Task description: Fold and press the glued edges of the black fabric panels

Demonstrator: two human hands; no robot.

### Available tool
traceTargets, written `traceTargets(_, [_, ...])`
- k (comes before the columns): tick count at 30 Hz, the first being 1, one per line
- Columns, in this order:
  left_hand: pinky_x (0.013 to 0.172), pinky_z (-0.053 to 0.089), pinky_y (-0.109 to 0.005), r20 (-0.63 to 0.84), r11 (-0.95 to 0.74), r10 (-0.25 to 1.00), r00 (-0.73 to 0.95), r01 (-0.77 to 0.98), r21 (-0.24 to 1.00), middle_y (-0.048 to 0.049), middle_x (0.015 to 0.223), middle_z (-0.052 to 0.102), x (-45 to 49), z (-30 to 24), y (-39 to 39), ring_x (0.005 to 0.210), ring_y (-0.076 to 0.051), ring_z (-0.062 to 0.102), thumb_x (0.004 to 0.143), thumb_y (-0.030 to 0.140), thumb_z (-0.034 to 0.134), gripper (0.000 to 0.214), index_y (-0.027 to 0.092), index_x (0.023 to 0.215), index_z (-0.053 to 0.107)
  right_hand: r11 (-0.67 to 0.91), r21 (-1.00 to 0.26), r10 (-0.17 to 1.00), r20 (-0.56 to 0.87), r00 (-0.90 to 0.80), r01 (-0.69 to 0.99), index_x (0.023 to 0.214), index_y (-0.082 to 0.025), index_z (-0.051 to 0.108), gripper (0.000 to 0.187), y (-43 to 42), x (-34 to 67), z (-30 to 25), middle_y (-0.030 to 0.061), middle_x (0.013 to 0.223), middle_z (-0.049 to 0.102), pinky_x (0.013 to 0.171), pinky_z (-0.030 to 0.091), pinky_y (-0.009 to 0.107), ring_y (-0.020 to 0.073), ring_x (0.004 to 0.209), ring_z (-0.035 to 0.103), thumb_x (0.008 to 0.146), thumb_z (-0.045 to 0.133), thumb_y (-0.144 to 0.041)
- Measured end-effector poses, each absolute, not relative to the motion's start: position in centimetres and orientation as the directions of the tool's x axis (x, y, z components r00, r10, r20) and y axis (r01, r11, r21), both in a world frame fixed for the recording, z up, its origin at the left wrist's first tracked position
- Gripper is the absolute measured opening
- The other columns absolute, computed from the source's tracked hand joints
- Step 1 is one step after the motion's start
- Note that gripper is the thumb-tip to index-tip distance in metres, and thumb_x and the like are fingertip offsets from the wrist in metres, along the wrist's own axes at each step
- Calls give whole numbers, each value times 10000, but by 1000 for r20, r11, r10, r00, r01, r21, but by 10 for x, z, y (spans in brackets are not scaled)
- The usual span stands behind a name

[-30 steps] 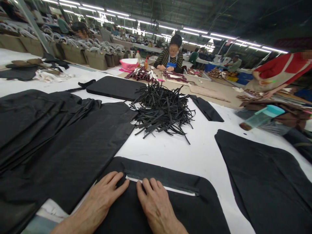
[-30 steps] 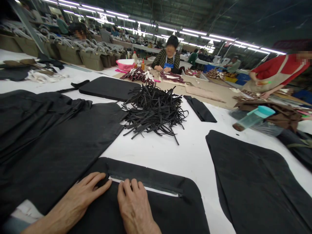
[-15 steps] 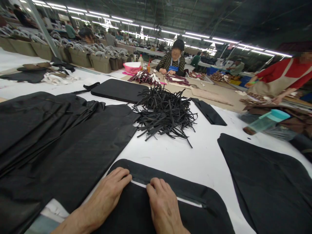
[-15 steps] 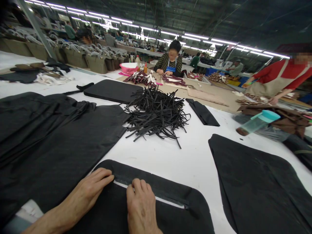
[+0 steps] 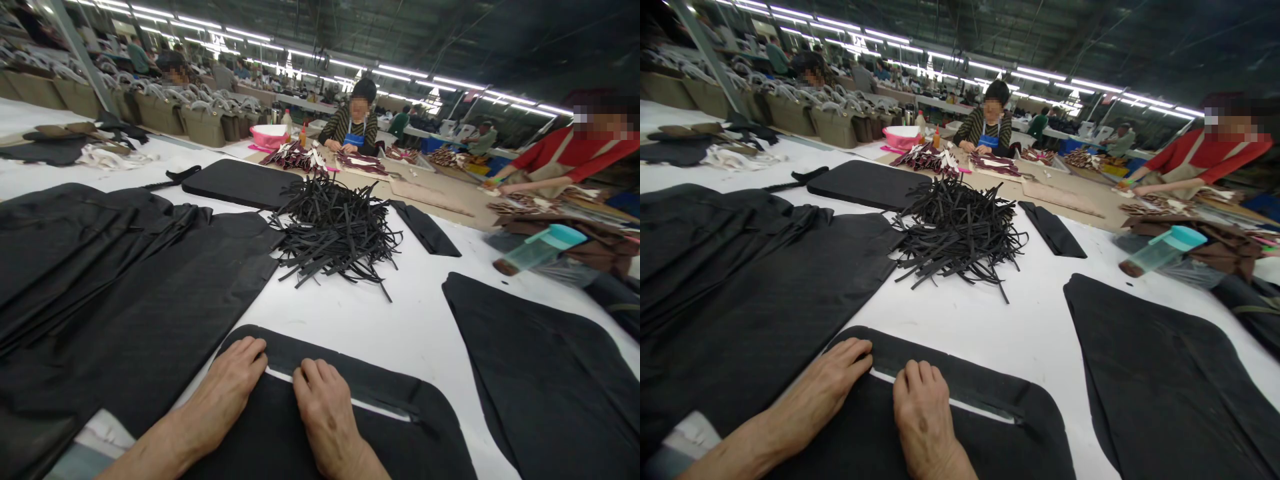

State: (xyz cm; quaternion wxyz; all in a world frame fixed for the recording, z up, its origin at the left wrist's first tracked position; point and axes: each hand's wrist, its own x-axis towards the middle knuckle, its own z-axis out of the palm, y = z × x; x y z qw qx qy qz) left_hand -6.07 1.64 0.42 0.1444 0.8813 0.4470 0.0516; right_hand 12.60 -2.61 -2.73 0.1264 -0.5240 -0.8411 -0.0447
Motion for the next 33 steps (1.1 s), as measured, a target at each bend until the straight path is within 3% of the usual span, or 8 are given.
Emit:
traceTargets(6, [798, 482, -345, 37, -590, 767, 641, 682, 431, -43, 959, 591, -51, 0, 19, 880, -191, 531, 856, 24, 395, 279, 178, 905, 622, 478, 31, 849, 241, -470, 878, 866, -160, 572, 204, -25, 124, -25, 41, 830, 542, 628, 386, 345, 210, 731, 456, 722, 623, -26])
traceTargets(16, [728, 434, -317, 113, -630, 748, 654, 647, 429, -33, 869, 547, -52, -20, 23, 814, -179, 493, 904, 93, 363, 240, 172, 786, 557, 370, -168, 928, 105, -357, 914, 751, -209, 522, 160, -12, 129, -13, 6, 810, 552, 638, 366, 300, 182, 758, 497, 816, 589, -78])
traceTargets(23, [731, 423, -313, 138, -606, 768, 626, 639, 474, -29, 897, 535, -52, -27, 24, 843, -179, 487, 903, 82, 346, 233, 185, 867, 552, 335, -303, 942, 97, -321, 892, 802, -215, 540, 114, -13, 132, -12, -5, 841, 554, 677, 387, 279, 171, 783, 510, 842, 593, -122])
traceTargets(29, [730, 405, -313, 126, -566, 792, 598, 641, 519, -15, 900, 524, -51, -30, 27, 855, -177, 482, 920, 136, 353, 191, 209, 895, 528, 347, -242, 937, 127, -325, 906, 818, -211, 530, 120, -20, 138, -21, 13, 876, 546, 688, 379, 311, 192, 791, 490, 844, 567, -100])
traceTargets(33, [717, 396, -303, 114, -550, 797, 593, 637, 540, -6, 892, 516, -51, -30, 28, 846, -167, 480, 926, 166, 350, 191, 215, 847, 518, 303, -294, 951, 151, -269, 906, 803, -206, 536, 142, -27, 153, -24, 15, 842, 535, 685, 373, 311, 189, 773, 479, 854, 525, -74])
